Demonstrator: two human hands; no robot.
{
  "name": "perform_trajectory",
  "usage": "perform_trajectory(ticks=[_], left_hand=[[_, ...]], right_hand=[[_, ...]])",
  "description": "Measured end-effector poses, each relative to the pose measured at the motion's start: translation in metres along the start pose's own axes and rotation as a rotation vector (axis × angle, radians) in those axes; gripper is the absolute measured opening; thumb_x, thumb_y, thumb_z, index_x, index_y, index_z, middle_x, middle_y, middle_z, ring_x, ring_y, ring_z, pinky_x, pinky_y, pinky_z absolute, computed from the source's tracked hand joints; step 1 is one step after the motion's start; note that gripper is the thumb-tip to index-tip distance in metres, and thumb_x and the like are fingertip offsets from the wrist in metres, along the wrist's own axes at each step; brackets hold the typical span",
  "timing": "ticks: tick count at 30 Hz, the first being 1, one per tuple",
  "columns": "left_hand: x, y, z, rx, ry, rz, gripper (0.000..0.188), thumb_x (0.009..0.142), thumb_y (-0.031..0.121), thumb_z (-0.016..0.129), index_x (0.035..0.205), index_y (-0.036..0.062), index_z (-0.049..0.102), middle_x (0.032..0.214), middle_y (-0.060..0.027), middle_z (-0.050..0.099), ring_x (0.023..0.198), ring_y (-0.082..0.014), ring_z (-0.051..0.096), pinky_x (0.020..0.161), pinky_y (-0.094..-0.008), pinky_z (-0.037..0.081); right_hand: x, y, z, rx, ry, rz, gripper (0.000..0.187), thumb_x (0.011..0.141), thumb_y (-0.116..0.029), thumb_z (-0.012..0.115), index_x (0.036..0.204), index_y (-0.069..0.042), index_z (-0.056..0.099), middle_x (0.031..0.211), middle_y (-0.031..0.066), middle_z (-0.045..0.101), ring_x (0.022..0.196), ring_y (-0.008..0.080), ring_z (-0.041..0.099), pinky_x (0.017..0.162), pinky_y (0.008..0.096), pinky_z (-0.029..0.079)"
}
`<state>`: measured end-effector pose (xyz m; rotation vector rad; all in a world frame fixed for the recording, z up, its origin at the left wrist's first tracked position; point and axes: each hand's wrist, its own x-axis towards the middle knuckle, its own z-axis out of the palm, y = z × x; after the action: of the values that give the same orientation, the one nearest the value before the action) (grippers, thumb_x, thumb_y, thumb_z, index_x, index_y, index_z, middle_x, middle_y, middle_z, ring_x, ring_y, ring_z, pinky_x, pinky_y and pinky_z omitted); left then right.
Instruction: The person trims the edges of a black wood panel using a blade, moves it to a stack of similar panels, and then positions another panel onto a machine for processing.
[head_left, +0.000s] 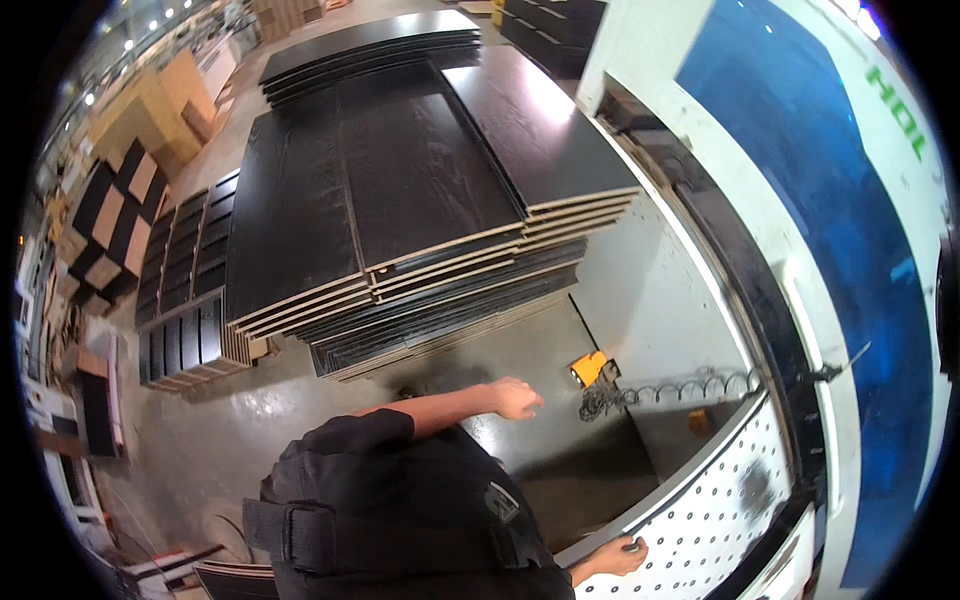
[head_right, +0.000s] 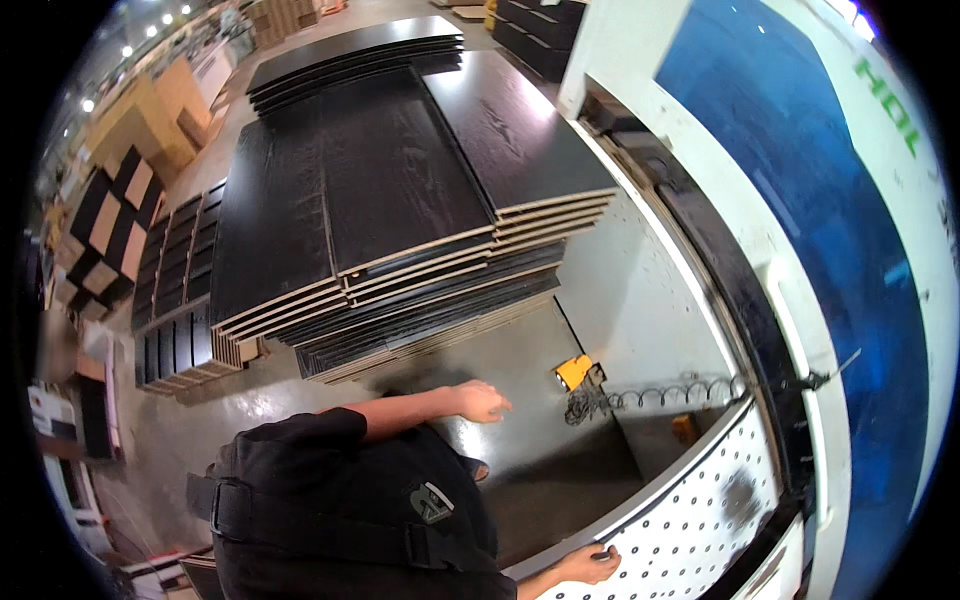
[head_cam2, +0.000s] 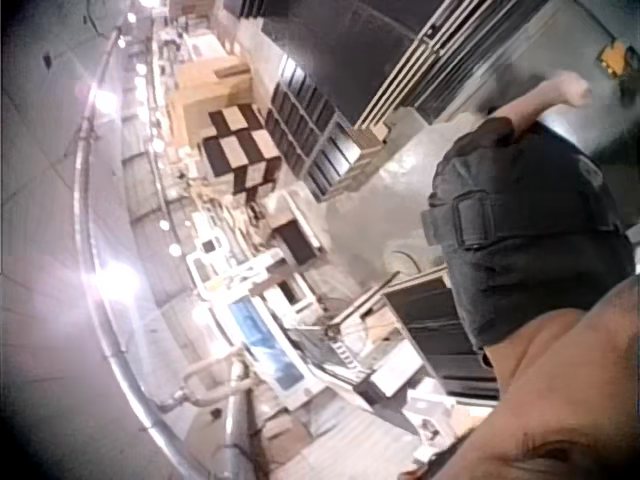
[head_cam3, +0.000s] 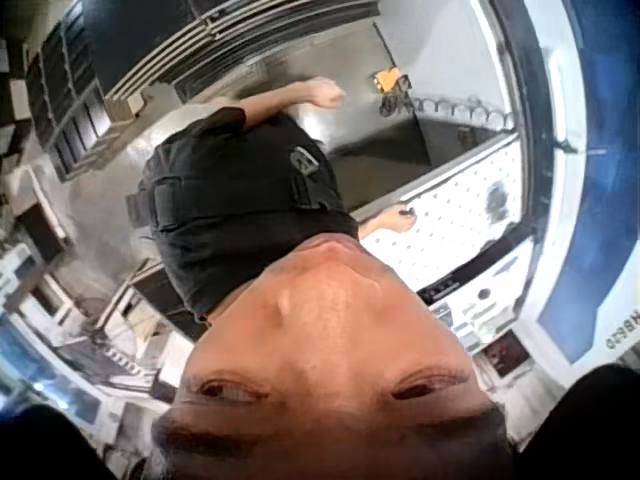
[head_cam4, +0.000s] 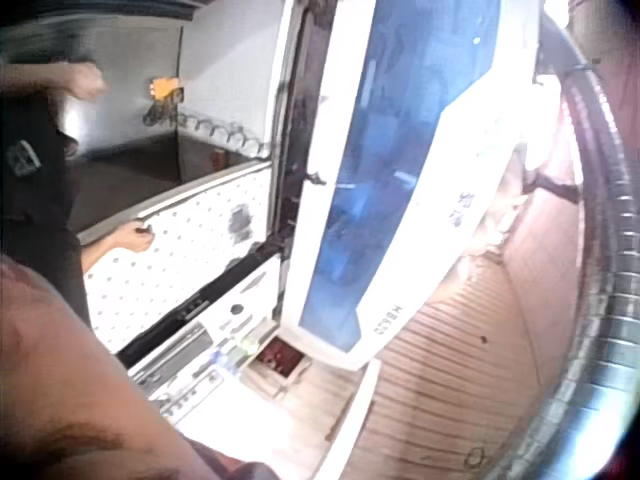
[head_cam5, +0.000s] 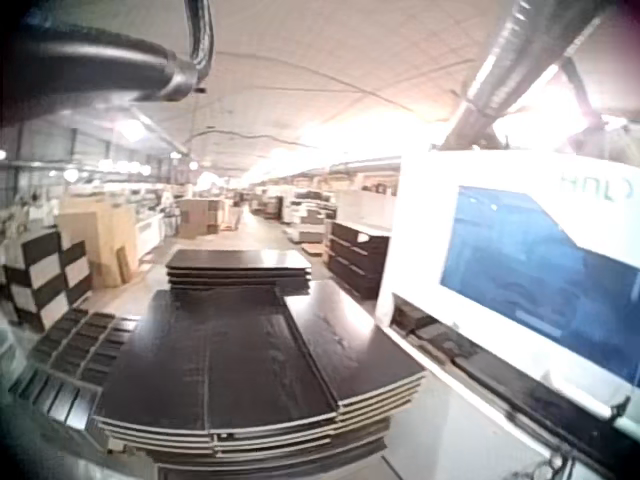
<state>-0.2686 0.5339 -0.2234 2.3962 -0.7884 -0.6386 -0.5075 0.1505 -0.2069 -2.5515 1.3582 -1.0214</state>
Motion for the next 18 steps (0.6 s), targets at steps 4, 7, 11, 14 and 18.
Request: perform_trajectory(ticks=[4, 7, 11, 14, 18], left_hand=[[-0.027, -0.008, -0.028, -0.019, -0.023, 0.114, 0.044, 0.098, 0.036, 0.059, 0.137, 0.0157, 0.061, 0.121, -0.0168, 0.071, 0.118, -0.0394, 0.063, 0.106, -0.0535, 0.046], [-0.069, -0.031, -0.064, -0.131, -0.008, 0.109, 0.044, 0.098, 0.036, 0.060, 0.137, 0.0158, 0.061, 0.121, -0.0152, 0.071, 0.120, -0.0370, 0.062, 0.105, -0.0505, 0.047], [-0.121, -0.077, -0.101, -0.230, 0.258, 0.131, 0.039, 0.098, 0.032, 0.061, 0.131, 0.0128, 0.064, 0.115, -0.0139, 0.074, 0.108, -0.0358, 0.069, 0.098, -0.0482, 0.053], [-0.166, -0.095, -0.136, -0.380, 0.271, 0.036, 0.037, 0.099, 0.026, 0.063, 0.131, 0.0072, 0.064, 0.118, -0.0167, 0.072, 0.110, -0.0312, 0.070, 0.096, -0.0411, 0.054], [-0.199, -0.121, -0.150, -0.564, 0.315, -0.013, 0.036, 0.099, 0.019, 0.063, 0.131, 0.0025, 0.064, 0.118, -0.0178, 0.073, 0.111, -0.0273, 0.070, 0.097, -0.0376, 0.053]], right_hand=[[0.003, 0.013, 0.007, -0.045, -0.012, 0.042, 0.025, 0.086, -0.022, 0.060, 0.105, -0.010, 0.073, 0.109, 0.0092, 0.072, 0.100, 0.0343, 0.067, 0.082, 0.0517, 0.051], [0.005, 0.022, 0.026, -0.065, 0.038, -0.038, 0.028, 0.088, -0.023, 0.061, 0.108, -0.007, 0.073, 0.109, 0.0129, 0.072, 0.099, 0.0367, 0.067, 0.083, 0.0507, 0.052], [-0.032, -0.013, 0.013, 0.080, 0.087, -0.098, 0.029, 0.088, -0.013, 0.062, 0.111, 0.003, 0.070, 0.110, 0.0214, 0.071, 0.100, 0.0397, 0.067, 0.090, 0.0470, 0.053], [-0.085, -0.091, 0.007, 0.297, -0.037, -0.037, 0.028, 0.089, -0.009, 0.061, 0.111, 0.006, 0.069, 0.111, 0.0243, 0.070, 0.101, 0.0386, 0.067, 0.094, 0.0433, 0.052], [-0.160, -0.194, 0.010, 0.473, -0.308, -0.136, 0.027, 0.087, -0.006, 0.062, 0.110, 0.005, 0.068, 0.112, 0.0219, 0.068, 0.103, 0.0384, 0.064, 0.100, 0.0447, 0.047]])
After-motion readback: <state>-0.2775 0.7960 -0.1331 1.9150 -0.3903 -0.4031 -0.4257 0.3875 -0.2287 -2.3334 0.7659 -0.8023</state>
